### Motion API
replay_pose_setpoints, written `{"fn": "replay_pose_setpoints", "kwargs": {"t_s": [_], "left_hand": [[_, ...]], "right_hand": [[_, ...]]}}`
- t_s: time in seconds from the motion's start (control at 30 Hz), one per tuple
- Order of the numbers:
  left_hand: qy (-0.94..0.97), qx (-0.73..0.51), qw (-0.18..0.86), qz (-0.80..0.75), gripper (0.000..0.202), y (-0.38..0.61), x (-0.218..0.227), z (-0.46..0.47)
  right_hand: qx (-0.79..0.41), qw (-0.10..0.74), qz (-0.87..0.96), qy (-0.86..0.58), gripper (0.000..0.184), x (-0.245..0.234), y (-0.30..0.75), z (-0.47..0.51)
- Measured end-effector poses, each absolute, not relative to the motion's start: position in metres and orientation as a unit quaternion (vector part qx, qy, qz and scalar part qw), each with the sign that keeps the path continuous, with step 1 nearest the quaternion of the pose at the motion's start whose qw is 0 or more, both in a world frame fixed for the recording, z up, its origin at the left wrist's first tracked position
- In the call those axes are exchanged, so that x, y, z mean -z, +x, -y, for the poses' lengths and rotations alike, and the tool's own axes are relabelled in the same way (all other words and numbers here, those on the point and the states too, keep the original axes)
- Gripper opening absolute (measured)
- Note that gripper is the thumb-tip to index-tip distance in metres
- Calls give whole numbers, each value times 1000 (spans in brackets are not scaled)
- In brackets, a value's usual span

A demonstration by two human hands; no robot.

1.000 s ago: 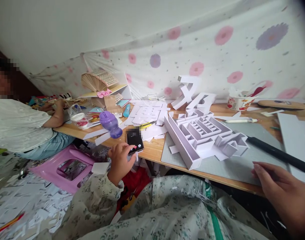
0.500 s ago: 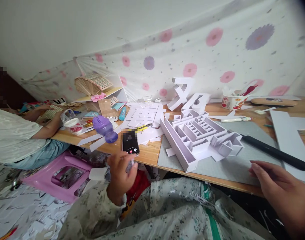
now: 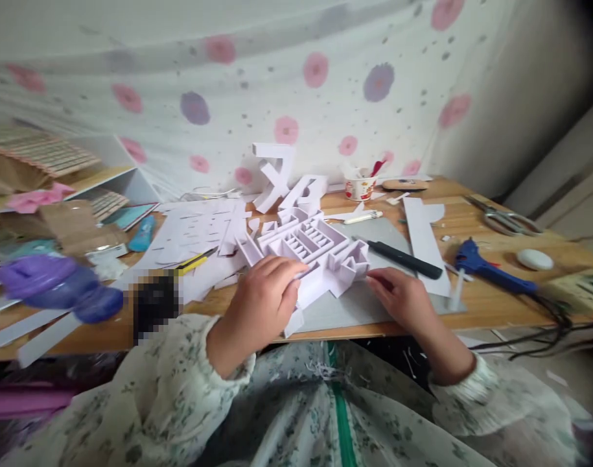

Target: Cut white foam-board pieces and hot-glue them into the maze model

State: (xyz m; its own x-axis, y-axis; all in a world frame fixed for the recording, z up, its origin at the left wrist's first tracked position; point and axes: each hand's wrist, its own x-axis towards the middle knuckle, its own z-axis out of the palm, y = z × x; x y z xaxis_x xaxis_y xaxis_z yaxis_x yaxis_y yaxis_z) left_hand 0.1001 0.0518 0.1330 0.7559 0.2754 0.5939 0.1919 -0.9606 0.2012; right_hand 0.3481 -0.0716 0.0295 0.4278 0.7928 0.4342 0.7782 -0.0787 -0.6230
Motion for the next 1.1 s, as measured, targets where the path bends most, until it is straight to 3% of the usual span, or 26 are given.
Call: {"fn": "replay_pose_setpoints", "kwargs": {"t_s": [0.17,0.3,0.53,0.8,1.1], "left_hand": [[983,-141,36,-111,26,163,-136,-80],[993,-87,16,-80,23,189,-131,-89],[993,-86,31,-69,19,203,-118,-97],[979,-156,113,-65,21,206,-104,-99],[981,-144,107,-67,19,207,-103,-100]], "right_hand": [[-14,404,554,-728,21,-35,335,66],[-20,386,549,-741,14,-35,325,61],[50,328,553,-765,13,-36,320,55],[88,328,567,-750,28,-37,318,51],[80,320,571,-752,30,-36,317,47]]}}
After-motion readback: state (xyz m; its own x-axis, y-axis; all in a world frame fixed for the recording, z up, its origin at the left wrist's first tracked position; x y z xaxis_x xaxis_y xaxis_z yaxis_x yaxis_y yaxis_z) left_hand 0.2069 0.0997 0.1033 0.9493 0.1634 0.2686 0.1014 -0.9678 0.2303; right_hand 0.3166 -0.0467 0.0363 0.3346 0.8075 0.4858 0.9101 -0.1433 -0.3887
